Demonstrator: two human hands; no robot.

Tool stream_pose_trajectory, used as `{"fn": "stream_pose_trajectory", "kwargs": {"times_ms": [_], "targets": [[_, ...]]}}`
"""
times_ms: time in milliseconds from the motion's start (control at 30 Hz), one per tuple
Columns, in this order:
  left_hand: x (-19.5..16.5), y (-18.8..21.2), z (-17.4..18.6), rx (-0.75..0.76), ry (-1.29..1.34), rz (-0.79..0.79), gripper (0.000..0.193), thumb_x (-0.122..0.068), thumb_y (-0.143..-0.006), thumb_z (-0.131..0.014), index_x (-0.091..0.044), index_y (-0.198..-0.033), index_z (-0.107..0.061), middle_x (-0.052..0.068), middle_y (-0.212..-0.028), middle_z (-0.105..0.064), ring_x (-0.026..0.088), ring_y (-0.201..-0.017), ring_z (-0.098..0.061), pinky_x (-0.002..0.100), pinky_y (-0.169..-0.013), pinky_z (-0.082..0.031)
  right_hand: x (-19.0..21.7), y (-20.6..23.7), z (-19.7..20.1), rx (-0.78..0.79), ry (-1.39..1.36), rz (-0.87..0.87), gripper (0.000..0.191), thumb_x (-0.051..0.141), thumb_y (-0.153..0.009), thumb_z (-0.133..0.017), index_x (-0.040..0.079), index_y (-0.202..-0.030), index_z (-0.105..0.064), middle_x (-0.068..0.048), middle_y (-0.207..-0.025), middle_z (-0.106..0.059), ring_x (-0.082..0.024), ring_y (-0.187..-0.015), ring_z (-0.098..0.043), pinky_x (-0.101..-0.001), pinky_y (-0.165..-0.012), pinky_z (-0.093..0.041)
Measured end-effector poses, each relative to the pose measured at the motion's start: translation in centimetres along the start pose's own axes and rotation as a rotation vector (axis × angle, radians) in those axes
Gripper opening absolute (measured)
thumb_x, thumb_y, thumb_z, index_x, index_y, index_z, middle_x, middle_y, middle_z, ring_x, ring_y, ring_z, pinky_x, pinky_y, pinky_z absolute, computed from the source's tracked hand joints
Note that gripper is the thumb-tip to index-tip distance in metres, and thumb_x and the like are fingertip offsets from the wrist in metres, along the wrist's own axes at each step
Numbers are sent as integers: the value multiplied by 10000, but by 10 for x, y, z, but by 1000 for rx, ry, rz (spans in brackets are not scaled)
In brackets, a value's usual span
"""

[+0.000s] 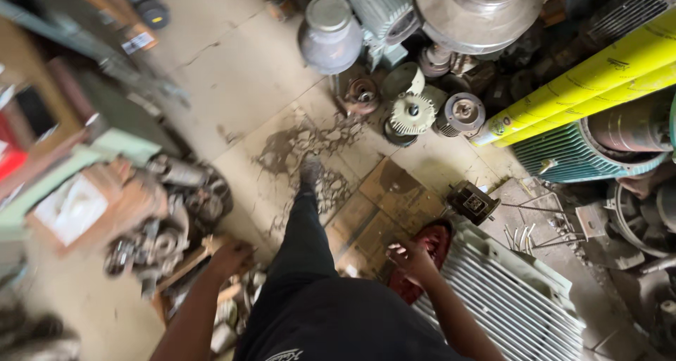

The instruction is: The person picks up a circular metal component and places it on a workbench. They then pick up a cylindrical metal housing and use a green-handled tool to scrape the inside surface. They also use red-handled pliers to remove small debris from the housing.

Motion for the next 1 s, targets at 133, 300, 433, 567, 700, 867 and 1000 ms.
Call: {"fn": "stream_pose_trajectory", "kwargs": {"times_ms": [133, 300, 433, 567, 700, 867, 1000], "targets": [[-41, -111, 44, 112, 82, 335, 361, -378, -918, -695, -86, -1125, -740, 114, -920, -735, 246, -742, -652, 442, -657, -531, 27, -101, -12, -29, -42, -151, 297, 292, -880, -734, 112, -1116, -736, -89, -929, -783, -185, -833, -747, -351, -765, -589], [-161, -275, 85, 145, -24, 182, 422, -417, -852, -777, -76, -1092, -708, 112, -805, -705, 220, -652, -594, 413, -611, -509, 70, -260, -4, 37, -59, -370, 325, 330, -897, -738, 142, -1163, -732, -75, -982, -781, -151, -855, -743, -341, -782, -580], [-245, -391, 48, 181, -168, -164, 466, -461, -860, -781, -14, -962, -693, 85, -751, -711, 175, -670, -641, 349, -643, -525, 66, -378, 14, 44, -193, -471, 380, 337, -874, -763, 132, -1189, -714, -84, -925, -774, -169, -799, -710, -362, -741, -578], [-291, -526, -9, 223, -109, -97, 485, -508, -798, -753, -75, -1007, -693, 59, -861, -760, 193, -735, -714, 355, -678, -569, 3, -524, 28, -58, -229, -715, 520, 386, -898, -780, 118, -1332, -676, -147, -852, -735, -206, -684, -679, -358, -609, -539], [-314, -667, -64, 155, -315, 15, 798, -726, -785, -729, -22, -1161, -715, 177, -1022, -716, 265, -928, -706, 409, -839, -534, -82, -675, 22, -225, -903, -763, 576, 307, -857, -765, 104, -1378, -626, -112, -1032, -750, -210, -733, -658, -376, -539, -503], [-324, -804, -139, 149, 153, 382, 990, -564, -772, -777, -80, -1527, -357, 173, -1245, -615, 259, -931, -665, 481, -829, -633, -168, -821, 23, -461, -798, -650, 623, 330, -873, -800, 90, -1420, -620, -112, -1186, -723, -194, -872, -657, -346, -606, -513], [-322, -852, -178, 180, 402, 484, 933, -423, -768, -837, -139, -1501, -335, 127, -1196, -574, 287, -931, -628, 502, -823, -623, -211, -866, 24, -587, -775, -690, 787, 294, -752, -859, 106, -1424, -494, -134, -1200, -683, -259, -901, -653, -386, -607, -466]]}}
Point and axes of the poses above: each hand's wrist, its own y-axis away from the middle knuckle, its own z-axis out of the back of the hand, x = y × z, the point moved 3 cm from there along -y, towards the middle knuckle
